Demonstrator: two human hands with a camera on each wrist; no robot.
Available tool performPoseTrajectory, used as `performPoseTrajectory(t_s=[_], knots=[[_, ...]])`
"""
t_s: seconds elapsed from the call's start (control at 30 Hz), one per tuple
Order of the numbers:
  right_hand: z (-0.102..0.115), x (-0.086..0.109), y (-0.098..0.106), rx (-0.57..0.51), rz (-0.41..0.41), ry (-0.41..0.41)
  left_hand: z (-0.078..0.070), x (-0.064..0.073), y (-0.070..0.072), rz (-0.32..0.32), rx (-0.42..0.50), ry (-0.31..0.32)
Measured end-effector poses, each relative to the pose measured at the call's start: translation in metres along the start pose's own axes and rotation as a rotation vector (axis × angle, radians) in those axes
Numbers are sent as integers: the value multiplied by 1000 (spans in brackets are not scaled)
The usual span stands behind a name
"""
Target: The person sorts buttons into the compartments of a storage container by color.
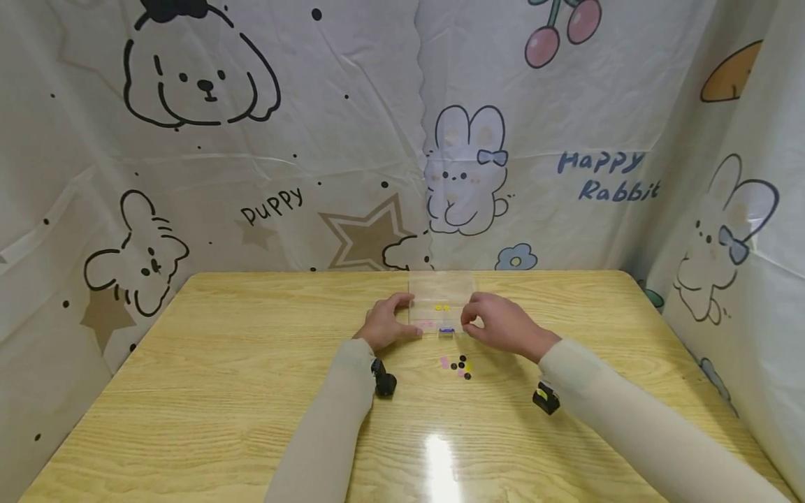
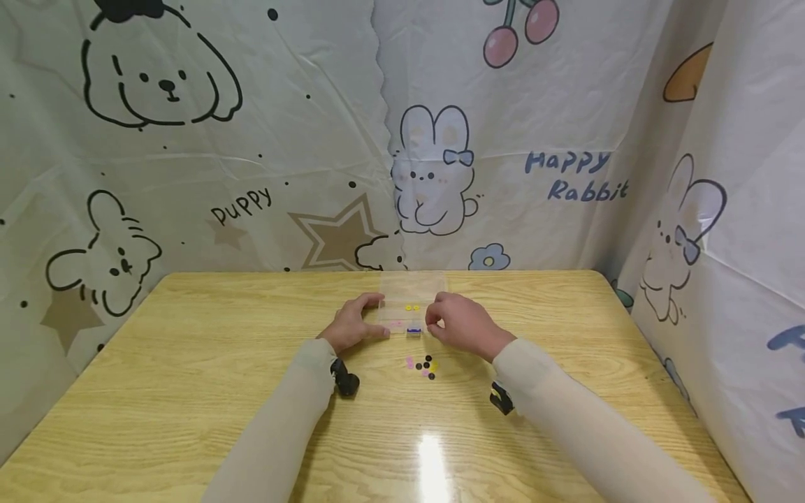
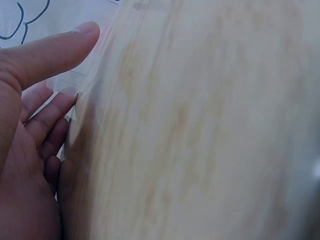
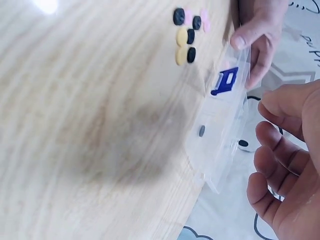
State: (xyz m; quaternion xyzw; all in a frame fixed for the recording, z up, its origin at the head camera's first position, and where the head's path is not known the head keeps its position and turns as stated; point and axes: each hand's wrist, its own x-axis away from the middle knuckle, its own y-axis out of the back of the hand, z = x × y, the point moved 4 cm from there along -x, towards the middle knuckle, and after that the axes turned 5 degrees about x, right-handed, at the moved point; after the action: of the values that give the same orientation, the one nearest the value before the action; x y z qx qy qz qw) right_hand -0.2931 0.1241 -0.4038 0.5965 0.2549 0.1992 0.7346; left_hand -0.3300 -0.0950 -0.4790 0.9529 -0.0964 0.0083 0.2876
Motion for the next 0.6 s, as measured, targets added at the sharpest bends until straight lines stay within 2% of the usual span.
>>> performPoseTrajectory(t_s=[0.3,0.6], knots=[[9,19,-4,4,54,32,0,1,0,2,-7,-6],[14,27,-20,-35,63,60,-1,1,1,1,-20,-7]])
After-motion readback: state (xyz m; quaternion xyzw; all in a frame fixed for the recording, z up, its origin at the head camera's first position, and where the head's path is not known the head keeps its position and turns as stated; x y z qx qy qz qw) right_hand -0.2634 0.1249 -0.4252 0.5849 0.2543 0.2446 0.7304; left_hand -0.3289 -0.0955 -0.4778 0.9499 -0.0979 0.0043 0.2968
